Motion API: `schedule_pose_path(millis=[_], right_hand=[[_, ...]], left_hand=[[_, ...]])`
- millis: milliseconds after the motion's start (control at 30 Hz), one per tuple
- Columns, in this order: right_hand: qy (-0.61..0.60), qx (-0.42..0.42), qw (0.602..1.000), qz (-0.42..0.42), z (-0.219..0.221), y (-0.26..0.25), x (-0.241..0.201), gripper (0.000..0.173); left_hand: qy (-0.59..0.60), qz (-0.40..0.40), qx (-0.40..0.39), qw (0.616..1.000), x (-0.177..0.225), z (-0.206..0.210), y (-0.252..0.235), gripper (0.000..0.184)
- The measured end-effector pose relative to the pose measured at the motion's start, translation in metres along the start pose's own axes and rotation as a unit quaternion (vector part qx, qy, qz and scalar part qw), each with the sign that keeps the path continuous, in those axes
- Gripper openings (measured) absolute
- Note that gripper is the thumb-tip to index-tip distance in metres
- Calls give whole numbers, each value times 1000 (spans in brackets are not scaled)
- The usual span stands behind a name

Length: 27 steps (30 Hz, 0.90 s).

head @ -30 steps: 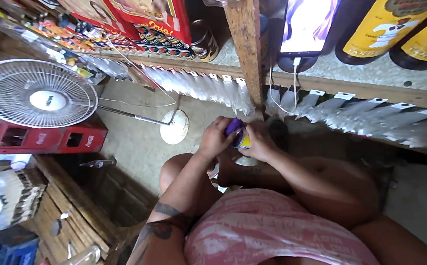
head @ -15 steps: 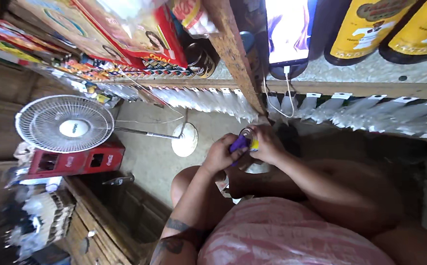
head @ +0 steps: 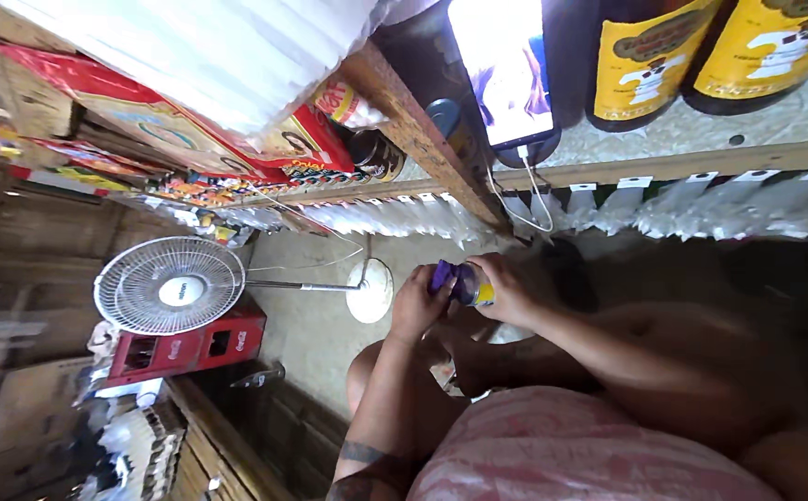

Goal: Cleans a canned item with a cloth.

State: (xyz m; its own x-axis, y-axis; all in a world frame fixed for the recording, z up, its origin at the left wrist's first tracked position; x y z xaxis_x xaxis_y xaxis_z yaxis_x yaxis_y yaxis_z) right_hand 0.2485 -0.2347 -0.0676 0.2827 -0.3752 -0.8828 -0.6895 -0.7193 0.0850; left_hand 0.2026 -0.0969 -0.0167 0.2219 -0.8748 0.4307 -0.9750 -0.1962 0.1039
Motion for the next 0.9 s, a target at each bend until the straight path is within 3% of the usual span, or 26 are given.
schedule_pose_path(millis=[100,267,400,500,667,767,900], right_hand=[[7,25,999,19,-7,-3,9,82],[31,-70,996,51,4,-3,9,88],[24,-107,994,13,10,4,-11,82],[6,-88,996,-7,7,4,-15,83],[7,51,998,-20,-9,-2,4,82],[19,41,999,13,-11,-5,12,84],[34,-49,997,55,-3,-4,10,91]], left_hand=[[66,78,-18,995,14,6,5,40],[150,183,9,972,31,10,14,36],[94,161,95,978,28,-4,12,35],[19,128,125,984,24,-12,9,34],[-37,72,54,995,16,-4,3,36],[19,124,18,992,26,5,9,36],[87,191,23,977,37,9,15,34]])
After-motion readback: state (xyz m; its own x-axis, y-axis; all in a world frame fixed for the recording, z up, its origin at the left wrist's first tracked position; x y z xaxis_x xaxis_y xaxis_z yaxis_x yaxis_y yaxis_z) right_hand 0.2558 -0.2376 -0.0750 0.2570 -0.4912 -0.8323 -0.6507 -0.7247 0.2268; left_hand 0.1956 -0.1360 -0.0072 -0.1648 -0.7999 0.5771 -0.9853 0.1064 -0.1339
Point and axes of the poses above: each hand's wrist, its own y-axis away from the middle knuckle, its own z-axis out of the palm, x = y × z, the point moved 10 cm from there along -y, towards the middle knuckle, and after that the axes turned 1 degree about z, right-handed, at the moved point
